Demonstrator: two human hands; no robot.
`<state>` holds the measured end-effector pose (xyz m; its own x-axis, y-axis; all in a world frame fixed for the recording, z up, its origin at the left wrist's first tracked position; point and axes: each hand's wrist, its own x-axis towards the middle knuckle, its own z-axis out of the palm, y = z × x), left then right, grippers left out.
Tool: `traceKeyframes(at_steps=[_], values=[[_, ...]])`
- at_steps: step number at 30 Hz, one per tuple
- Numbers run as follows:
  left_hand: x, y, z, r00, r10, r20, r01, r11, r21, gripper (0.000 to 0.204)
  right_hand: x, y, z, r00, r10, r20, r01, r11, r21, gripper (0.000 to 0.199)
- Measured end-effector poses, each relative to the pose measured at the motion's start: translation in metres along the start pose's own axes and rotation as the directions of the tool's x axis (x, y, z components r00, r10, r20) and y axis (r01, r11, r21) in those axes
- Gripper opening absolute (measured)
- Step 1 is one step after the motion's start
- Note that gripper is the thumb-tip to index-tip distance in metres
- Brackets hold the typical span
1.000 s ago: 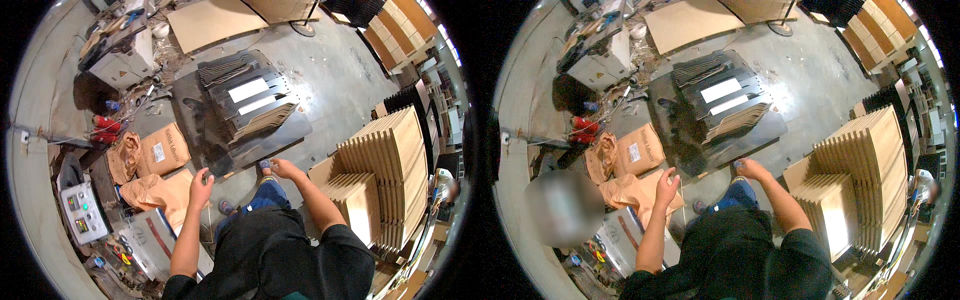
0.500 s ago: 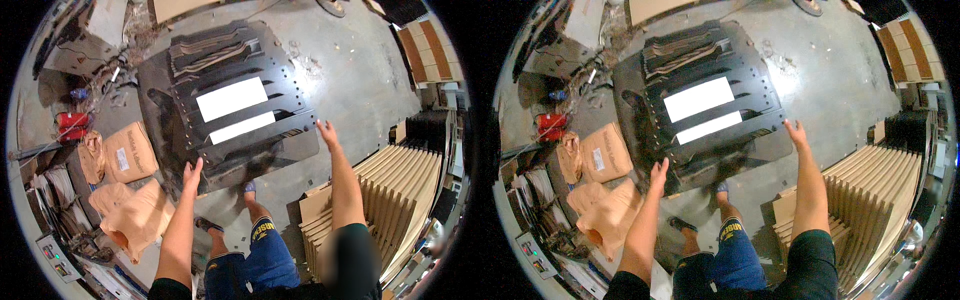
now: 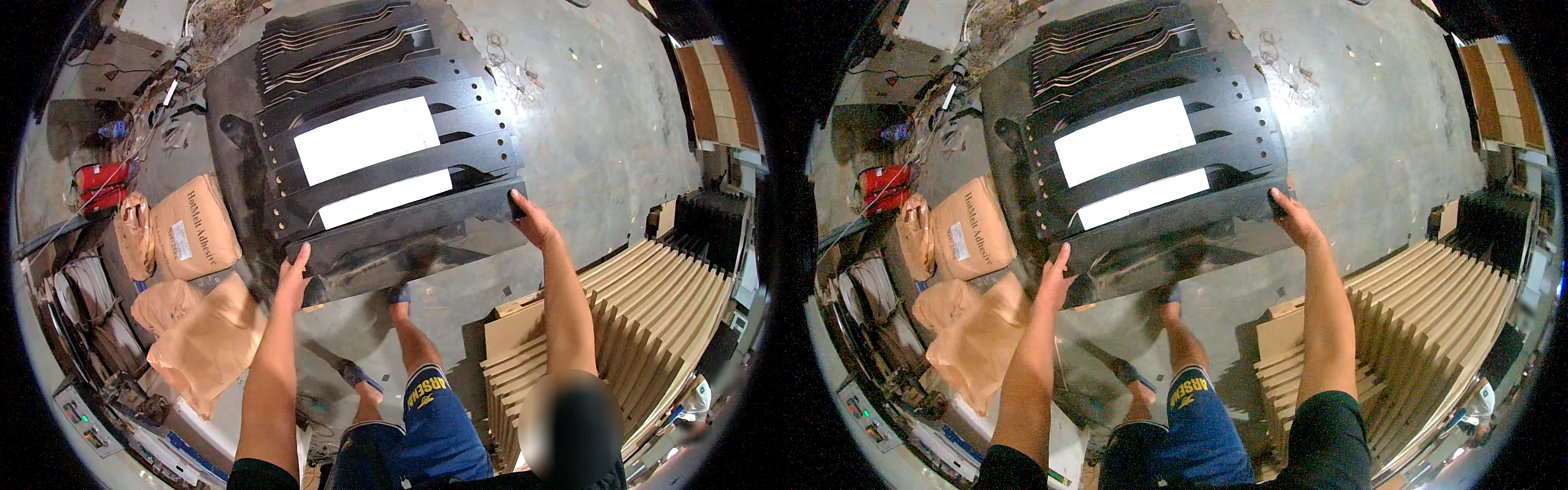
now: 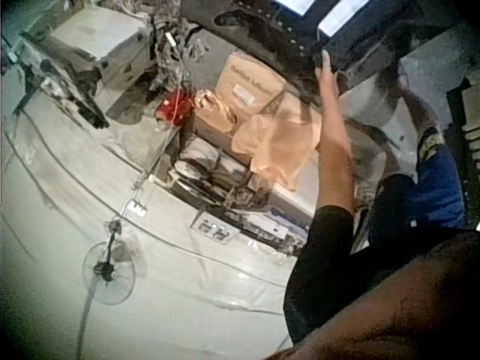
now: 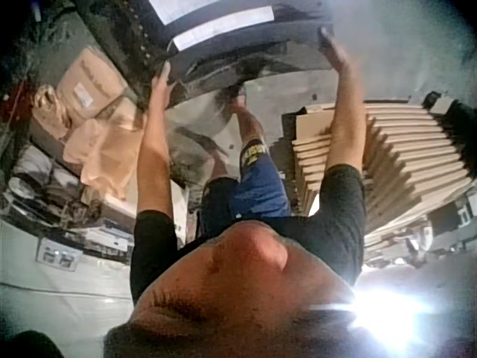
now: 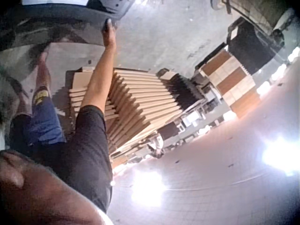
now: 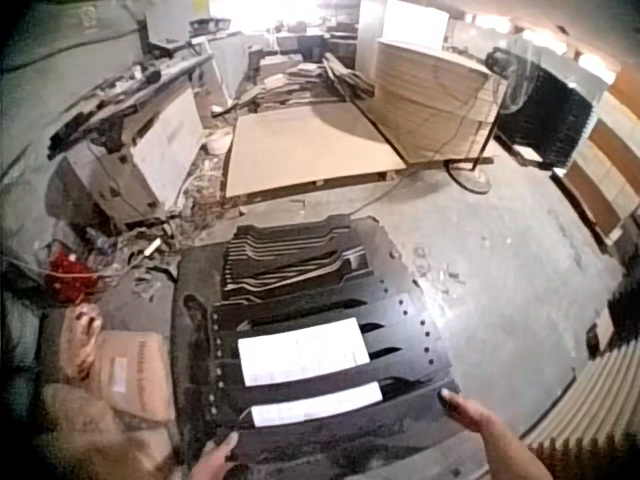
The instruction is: The person uses a belt sander to smooth the edges of long, dark, curved wooden parts. They repeatedly feed the parts through the machine, flip them to sand different sides, and inspect the surfaces. The person stacks the finished parts on a nearby table.
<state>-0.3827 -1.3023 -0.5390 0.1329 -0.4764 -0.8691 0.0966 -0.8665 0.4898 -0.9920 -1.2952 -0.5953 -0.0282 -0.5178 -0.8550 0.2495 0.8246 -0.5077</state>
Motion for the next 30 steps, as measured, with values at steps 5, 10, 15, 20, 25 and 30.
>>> traceKeyframes(at_steps=[5, 10, 15, 20, 25, 30], values=[[0.009, -0.009, -0.031, 0.999, -0.029, 0.022, 0.028, 0.999, 0.038, 0.105, -0.012, 0.014, 0.031, 0.985, -0.034, -0.17, 0.028, 0.999, -0.036, 0.078], [0.019, -0.009, -0.048, 0.978, 0.018, 0.206, -0.021, 1.0, 0.009, 0.104, -0.025, 0.038, 0.057, 0.895, -0.297, -0.332, 0.341, 0.936, 0.083, 0.107], [0.011, -0.002, -0.047, 0.995, -0.024, 0.092, 0.014, 0.993, 0.116, 0.111, -0.032, 0.103, 0.153, 0.864, -0.096, -0.494, 0.358, 0.806, 0.47, 0.135], [0.007, -0.028, -0.053, 0.986, 0.122, 0.11, -0.118, 0.992, -0.044, 0.118, -0.032, 0.13, 0.295, 0.966, -0.056, -0.252, 0.229, 0.635, 0.738, 0.058], [-0.013, -0.05, -0.054, 0.981, 0.183, 0.067, -0.18, 0.983, -0.046, 0.114, -0.024, 0.138, 0.323, 0.97, 0.015, -0.242, 0.181, 0.619, 0.764, 0.096], [-0.063, -0.062, -0.032, 0.977, 0.213, 0.032, -0.206, 0.968, -0.141, 0.107, -0.065, 0.108, 0.333, 0.974, -0.086, -0.211, 0.224, 0.52, 0.824, 0.094]])
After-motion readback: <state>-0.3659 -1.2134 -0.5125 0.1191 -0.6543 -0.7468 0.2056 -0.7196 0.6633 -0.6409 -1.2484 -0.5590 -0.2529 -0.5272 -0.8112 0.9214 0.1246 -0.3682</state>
